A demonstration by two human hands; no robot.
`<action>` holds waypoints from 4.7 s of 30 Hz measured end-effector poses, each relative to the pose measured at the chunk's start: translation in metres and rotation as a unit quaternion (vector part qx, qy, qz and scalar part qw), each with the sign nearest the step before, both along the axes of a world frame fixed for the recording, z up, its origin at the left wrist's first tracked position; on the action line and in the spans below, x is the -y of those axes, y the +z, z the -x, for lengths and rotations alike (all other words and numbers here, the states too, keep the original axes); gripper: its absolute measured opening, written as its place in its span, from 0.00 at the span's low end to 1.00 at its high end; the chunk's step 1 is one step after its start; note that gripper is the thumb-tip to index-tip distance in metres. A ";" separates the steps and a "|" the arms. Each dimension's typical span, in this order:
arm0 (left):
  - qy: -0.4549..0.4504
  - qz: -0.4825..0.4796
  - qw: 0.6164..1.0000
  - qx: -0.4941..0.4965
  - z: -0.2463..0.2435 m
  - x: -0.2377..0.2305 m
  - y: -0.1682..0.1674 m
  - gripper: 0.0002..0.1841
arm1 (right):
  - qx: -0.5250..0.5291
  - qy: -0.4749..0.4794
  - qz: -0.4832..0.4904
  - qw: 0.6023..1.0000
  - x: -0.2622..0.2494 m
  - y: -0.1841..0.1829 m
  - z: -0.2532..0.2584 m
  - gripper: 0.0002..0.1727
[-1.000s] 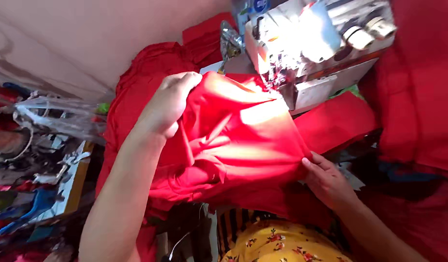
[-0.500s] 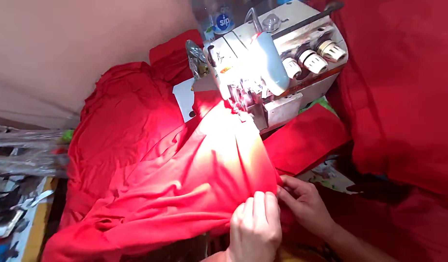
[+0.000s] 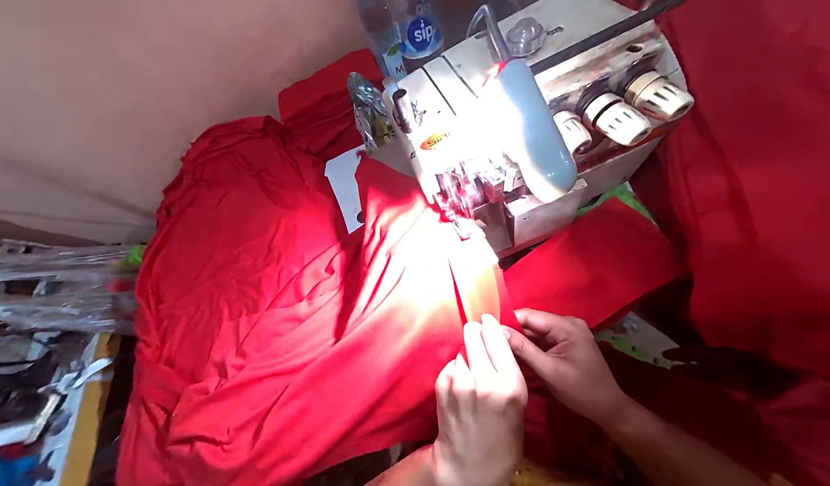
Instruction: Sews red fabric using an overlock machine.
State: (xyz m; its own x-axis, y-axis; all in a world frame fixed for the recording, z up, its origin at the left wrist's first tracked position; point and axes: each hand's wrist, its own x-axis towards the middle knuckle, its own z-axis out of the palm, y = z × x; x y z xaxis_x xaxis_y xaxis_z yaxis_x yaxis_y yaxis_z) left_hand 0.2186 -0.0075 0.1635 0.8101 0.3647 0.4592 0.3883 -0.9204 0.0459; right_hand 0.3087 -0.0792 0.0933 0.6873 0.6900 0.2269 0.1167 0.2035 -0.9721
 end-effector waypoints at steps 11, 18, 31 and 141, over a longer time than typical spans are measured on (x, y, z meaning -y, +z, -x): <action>-0.013 0.043 0.998 0.037 -0.016 -0.012 -0.005 0.09 | 0.037 -0.020 0.018 0.999 -0.006 0.003 -0.005 0.11; 0.007 0.158 0.984 0.085 -0.048 -0.030 0.000 0.09 | 0.085 -0.068 0.022 0.994 -0.016 0.009 -0.018 0.13; 0.011 0.227 0.943 0.244 0.016 -0.023 -0.037 0.08 | -0.268 0.090 -0.077 0.956 -0.007 0.026 -0.033 0.14; -0.325 0.270 0.905 0.057 0.007 -0.175 0.066 0.05 | 0.219 0.064 -0.045 0.973 -0.075 0.071 -0.028 0.13</action>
State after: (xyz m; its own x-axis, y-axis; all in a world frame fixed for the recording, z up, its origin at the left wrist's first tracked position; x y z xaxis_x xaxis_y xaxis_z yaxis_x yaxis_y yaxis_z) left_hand 0.2119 0.1672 0.2296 0.8929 0.0239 0.4497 -0.2622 -0.7843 0.5622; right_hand 0.3364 -0.0041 0.1643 0.4212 0.7270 0.5422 0.4828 0.3263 -0.8126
